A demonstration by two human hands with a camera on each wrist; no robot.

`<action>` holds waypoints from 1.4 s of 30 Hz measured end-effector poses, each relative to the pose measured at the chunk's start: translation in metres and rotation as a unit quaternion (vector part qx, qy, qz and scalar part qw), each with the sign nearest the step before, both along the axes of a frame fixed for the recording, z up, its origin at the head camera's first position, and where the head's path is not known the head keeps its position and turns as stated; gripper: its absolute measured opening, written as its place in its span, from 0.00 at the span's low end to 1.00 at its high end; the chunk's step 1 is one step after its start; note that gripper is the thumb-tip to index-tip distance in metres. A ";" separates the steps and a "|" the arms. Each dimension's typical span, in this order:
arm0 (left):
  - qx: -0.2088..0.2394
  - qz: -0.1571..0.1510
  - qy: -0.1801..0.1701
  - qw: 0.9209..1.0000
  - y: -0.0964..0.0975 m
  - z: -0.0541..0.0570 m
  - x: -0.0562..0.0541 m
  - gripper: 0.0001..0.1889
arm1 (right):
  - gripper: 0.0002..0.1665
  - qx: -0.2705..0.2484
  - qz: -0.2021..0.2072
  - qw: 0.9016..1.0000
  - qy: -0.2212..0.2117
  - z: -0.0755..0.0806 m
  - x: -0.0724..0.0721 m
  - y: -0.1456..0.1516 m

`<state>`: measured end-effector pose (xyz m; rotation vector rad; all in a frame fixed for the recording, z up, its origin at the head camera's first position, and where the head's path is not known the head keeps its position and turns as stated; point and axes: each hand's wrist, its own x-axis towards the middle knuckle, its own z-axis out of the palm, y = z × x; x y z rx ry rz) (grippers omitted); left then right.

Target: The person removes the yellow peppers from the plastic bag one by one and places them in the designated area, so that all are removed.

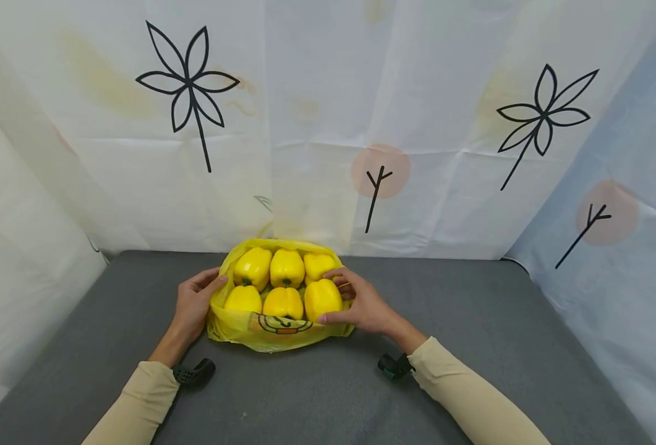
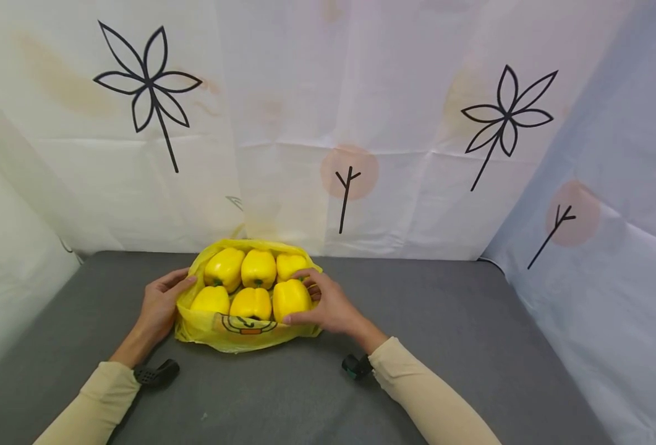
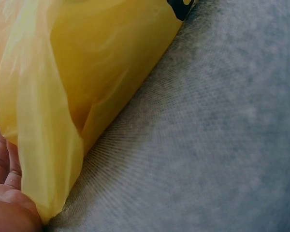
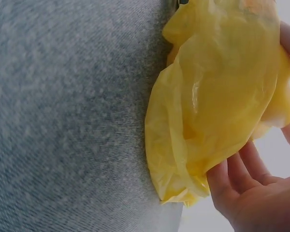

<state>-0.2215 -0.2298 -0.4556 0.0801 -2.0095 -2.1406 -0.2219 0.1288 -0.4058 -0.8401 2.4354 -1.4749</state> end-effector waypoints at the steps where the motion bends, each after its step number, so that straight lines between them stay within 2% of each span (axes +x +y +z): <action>1: 0.000 -0.001 0.000 1.000 0.000 0.000 0.000 0.25 | 0.44 -0.005 -0.004 1.000 0.000 0.001 0.000 0.000; 14: -0.004 -0.005 0.005 1.000 -0.001 0.000 -0.001 0.25 | 0.44 -0.079 -0.029 0.996 -0.010 0.019 -0.001 0.010; 24: -0.002 -0.008 0.006 1.000 -0.002 -0.001 -0.001 0.25 | 0.41 -0.103 -0.088 0.990 -0.037 0.029 -0.010 0.035; 34: -0.001 -0.011 0.001 1.000 -0.002 0.001 -0.001 0.26 | 0.41 -0.120 -0.165 0.974 -0.095 0.017 -0.029 0.056; 37: -0.001 -0.010 0.004 1.000 -0.002 0.001 -0.001 0.26 | 0.41 -0.112 -0.185 0.971 -0.100 0.011 -0.032 0.061; 42: 0.003 -0.011 0.007 1.000 -0.001 0.000 -0.002 0.25 | 0.41 -0.095 -0.197 0.971 -0.098 0.002 -0.039 0.070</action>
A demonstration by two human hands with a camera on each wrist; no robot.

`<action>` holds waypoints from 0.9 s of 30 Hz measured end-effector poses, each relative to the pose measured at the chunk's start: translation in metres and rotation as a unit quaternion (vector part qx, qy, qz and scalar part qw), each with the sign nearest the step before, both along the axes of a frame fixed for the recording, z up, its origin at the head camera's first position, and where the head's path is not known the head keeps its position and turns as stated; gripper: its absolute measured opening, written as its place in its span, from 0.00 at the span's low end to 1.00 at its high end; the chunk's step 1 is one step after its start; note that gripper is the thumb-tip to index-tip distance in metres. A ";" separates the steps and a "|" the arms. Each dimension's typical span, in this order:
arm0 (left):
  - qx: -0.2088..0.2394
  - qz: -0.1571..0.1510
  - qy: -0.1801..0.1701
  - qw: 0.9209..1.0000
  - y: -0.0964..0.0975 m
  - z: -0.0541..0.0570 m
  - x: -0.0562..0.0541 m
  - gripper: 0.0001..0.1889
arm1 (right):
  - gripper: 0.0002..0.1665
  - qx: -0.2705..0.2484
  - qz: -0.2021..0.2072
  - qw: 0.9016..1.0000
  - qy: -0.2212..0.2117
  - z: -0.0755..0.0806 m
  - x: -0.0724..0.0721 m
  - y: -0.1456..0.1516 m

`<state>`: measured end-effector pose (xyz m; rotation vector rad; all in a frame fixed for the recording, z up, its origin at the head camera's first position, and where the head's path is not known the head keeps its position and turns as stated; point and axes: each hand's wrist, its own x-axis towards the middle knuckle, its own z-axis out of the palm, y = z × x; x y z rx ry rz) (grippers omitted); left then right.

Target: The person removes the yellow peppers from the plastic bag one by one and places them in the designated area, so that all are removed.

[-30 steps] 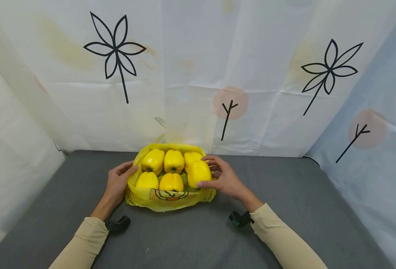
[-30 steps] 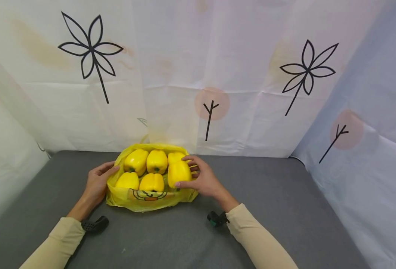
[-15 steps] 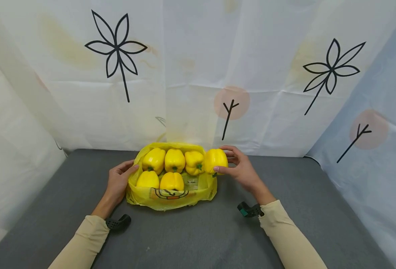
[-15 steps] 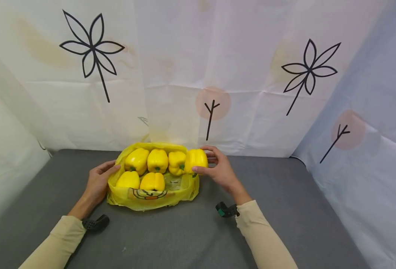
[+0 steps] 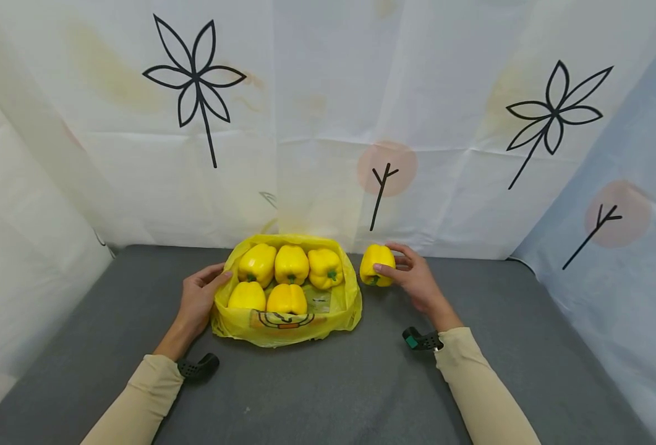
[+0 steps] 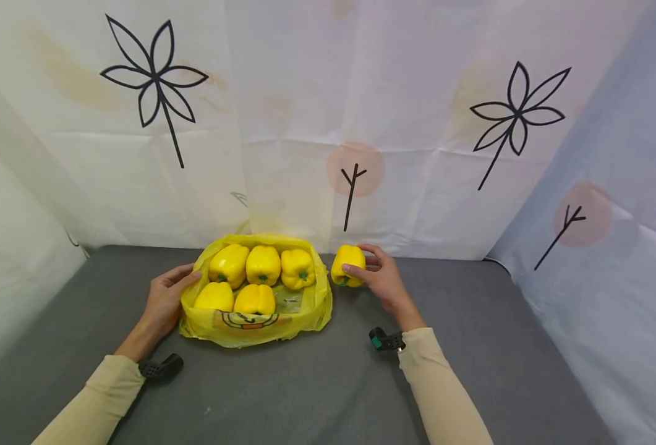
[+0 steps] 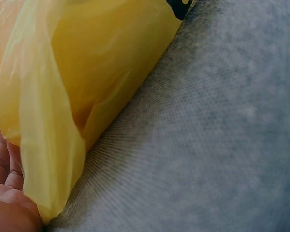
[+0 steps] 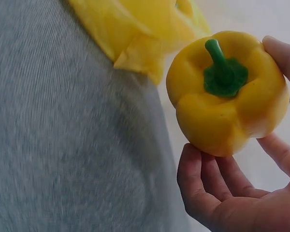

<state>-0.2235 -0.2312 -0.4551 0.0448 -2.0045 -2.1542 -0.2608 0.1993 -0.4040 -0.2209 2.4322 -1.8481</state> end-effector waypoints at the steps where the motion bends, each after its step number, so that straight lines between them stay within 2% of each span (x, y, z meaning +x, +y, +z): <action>1: 0.001 0.000 0.000 1.000 0.000 0.000 0.000 0.24 | 0.41 0.001 0.001 1.000 -0.003 -0.002 -0.002 0.002; 7: 0.004 -0.002 0.005 1.000 0.000 0.001 0.002 0.22 | 0.43 0.022 0.005 0.999 -0.028 -0.007 -0.009 0.009; 17: 0.007 0.001 0.002 1.000 0.001 0.002 0.002 0.19 | 0.45 0.054 0.015 0.997 -0.045 -0.008 -0.016 0.015; 27: 0.002 0.002 0.000 1.000 0.002 0.002 0.001 0.25 | 0.47 0.100 0.061 0.988 -0.096 -0.001 -0.026 0.023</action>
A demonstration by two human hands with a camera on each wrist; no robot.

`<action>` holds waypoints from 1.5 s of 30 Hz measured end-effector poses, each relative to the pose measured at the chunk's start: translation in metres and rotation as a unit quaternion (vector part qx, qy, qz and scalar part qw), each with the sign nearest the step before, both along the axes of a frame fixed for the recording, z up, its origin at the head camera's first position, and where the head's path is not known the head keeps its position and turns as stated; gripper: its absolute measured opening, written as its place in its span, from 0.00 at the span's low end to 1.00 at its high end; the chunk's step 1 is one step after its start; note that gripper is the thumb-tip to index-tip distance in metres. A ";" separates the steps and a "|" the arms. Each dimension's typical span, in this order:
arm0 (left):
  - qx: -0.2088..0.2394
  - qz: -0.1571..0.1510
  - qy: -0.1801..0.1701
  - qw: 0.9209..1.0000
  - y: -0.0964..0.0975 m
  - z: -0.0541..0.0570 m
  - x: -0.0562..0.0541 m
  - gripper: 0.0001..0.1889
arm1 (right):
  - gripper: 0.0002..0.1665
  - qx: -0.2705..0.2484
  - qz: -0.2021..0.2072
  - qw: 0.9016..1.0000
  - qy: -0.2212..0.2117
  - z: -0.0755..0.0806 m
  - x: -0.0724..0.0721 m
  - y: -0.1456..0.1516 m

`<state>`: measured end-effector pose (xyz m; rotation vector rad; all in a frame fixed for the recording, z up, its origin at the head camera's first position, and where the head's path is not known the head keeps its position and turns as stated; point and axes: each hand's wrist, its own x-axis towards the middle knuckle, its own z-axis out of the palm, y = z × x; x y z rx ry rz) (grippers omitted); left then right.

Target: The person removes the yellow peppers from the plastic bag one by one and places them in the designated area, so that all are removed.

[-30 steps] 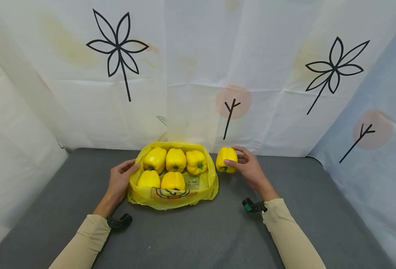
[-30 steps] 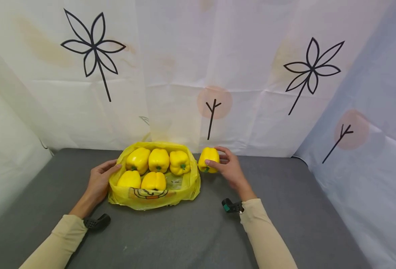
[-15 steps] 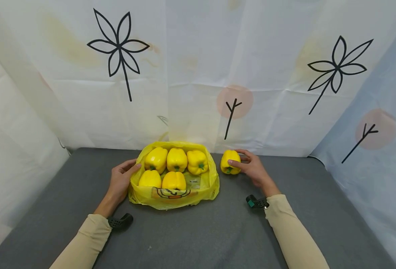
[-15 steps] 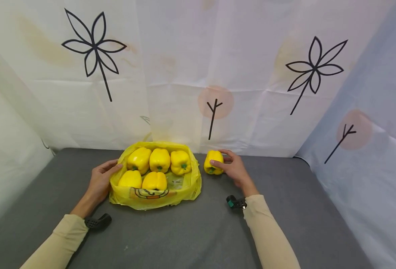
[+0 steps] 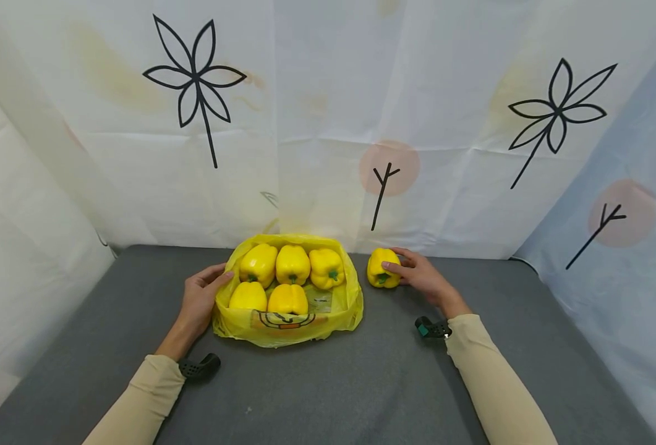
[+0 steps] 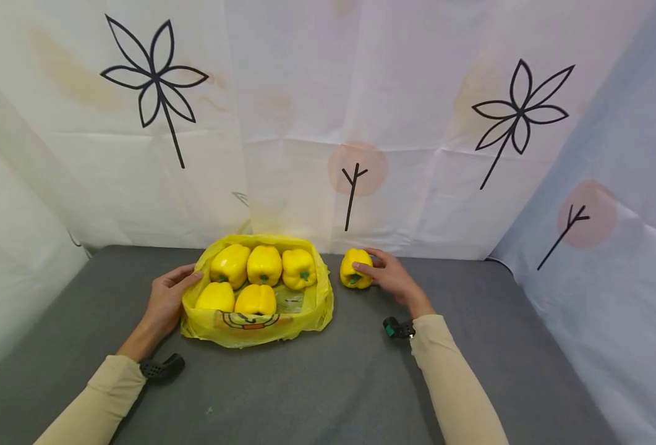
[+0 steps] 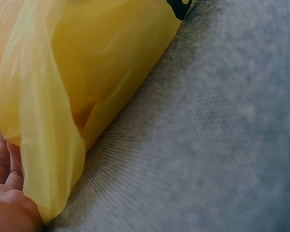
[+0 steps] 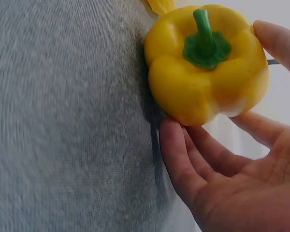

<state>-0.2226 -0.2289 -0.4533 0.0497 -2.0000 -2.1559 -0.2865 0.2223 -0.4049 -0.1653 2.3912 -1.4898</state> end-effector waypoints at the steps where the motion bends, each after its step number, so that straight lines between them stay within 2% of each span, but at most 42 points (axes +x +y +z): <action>1: 0.000 -0.001 -0.001 1.000 0.000 0.000 0.000 0.25 | 0.48 -0.002 0.005 1.000 -0.003 0.000 0.000 0.000; 7: -0.004 0.000 -0.004 1.000 -0.001 -0.001 0.000 0.25 | 0.47 -0.010 0.009 1.000 -0.014 -0.004 -0.002 0.001; 17: 0.000 -0.001 -0.006 1.000 -0.001 0.001 0.001 0.21 | 0.50 -0.001 0.005 1.000 -0.007 -0.007 -0.001 0.000; 25: -0.008 -0.006 -0.003 1.000 0.001 0.004 0.003 0.25 | 0.49 0.008 0.009 1.000 -0.001 -0.006 -0.002 -0.001; 27: -0.007 -0.008 -0.001 1.000 0.001 0.004 0.003 0.25 | 0.48 0.010 0.010 1.000 0.001 -0.001 0.002 -0.002; 32: -0.004 -0.009 0.000 1.000 0.001 0.004 0.004 0.25 | 0.49 0.023 0.015 0.999 0.017 -0.003 0.002 -0.001; 33: -0.004 -0.008 -0.001 1.000 0.001 0.004 0.004 0.25 | 0.50 0.025 0.014 0.999 0.021 -0.009 -0.002 0.001; 35: -0.005 -0.009 -0.001 1.000 0.001 0.004 0.004 0.25 | 0.51 0.029 0.016 0.999 0.025 -0.010 -0.003 0.002; 45: -0.008 -0.007 0.006 1.000 -0.001 0.000 0.002 0.24 | 0.51 0.025 0.028 0.999 0.024 -0.011 -0.004 0.002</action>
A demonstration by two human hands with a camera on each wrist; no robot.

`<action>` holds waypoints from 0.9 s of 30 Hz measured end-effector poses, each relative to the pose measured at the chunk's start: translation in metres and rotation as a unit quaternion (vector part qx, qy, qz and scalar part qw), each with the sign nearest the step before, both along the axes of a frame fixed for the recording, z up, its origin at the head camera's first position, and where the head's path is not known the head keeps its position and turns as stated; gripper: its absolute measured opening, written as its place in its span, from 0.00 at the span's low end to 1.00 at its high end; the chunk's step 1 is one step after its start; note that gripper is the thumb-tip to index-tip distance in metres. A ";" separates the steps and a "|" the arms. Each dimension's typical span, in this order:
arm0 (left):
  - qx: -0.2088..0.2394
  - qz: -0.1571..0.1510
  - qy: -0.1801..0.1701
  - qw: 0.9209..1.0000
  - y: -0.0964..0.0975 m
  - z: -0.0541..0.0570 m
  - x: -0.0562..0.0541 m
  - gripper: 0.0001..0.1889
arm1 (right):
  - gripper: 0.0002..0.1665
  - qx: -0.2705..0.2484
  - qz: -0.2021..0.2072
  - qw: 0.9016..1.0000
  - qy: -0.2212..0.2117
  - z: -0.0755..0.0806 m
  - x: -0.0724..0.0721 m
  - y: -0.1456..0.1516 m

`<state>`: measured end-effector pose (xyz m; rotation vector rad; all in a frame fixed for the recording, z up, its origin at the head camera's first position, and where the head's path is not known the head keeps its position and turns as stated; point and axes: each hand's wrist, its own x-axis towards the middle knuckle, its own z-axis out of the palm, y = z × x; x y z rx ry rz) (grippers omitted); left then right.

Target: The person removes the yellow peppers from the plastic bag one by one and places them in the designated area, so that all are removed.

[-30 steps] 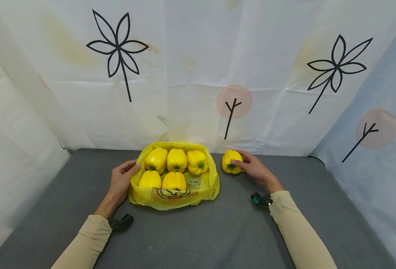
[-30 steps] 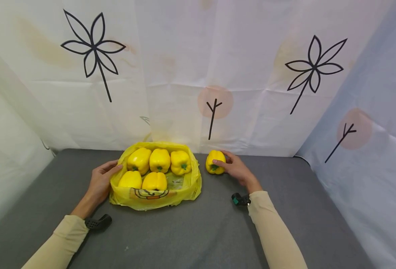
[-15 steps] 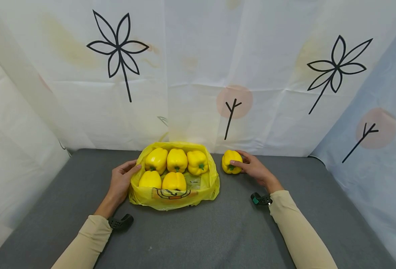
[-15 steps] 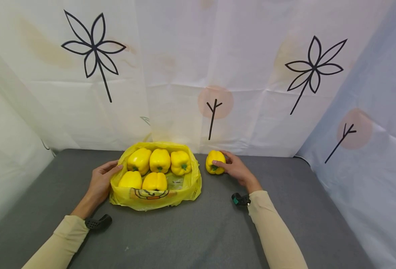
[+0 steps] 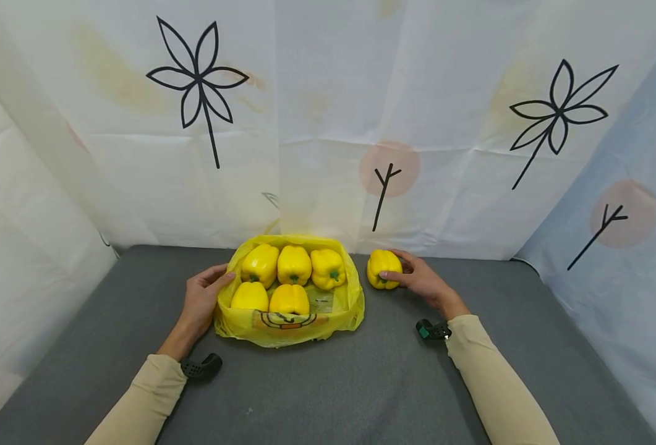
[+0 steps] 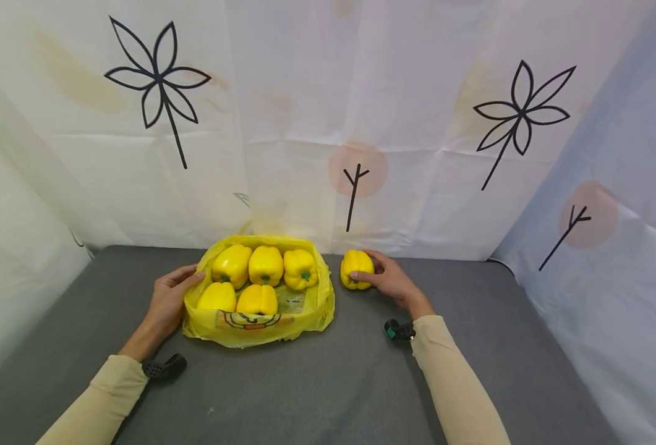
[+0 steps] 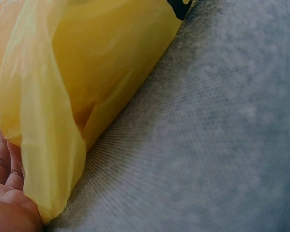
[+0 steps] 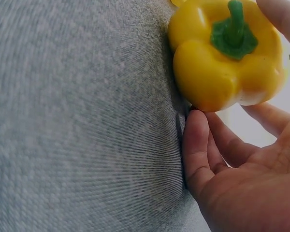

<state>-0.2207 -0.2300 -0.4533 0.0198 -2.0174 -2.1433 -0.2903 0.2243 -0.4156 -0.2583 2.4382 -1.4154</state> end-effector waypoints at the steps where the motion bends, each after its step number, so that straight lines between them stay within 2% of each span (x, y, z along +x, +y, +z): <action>1: 0.000 0.000 0.002 1.000 0.000 0.000 0.000 0.24 | 0.51 0.001 0.001 1.000 0.000 0.000 0.000 0.000; 7: 0.001 -0.002 0.008 1.000 0.000 0.000 -0.001 0.22 | 0.52 0.003 0.002 1.000 -0.005 0.002 0.000 -0.001; 18: -0.006 0.005 -0.016 1.000 0.001 0.000 0.002 0.24 | 0.50 0.012 0.005 1.000 -0.007 0.005 0.002 -0.003; 27: -0.002 0.005 -0.004 1.000 -0.001 -0.002 0.000 0.23 | 0.53 0.012 -0.017 1.000 -0.013 0.010 0.004 -0.005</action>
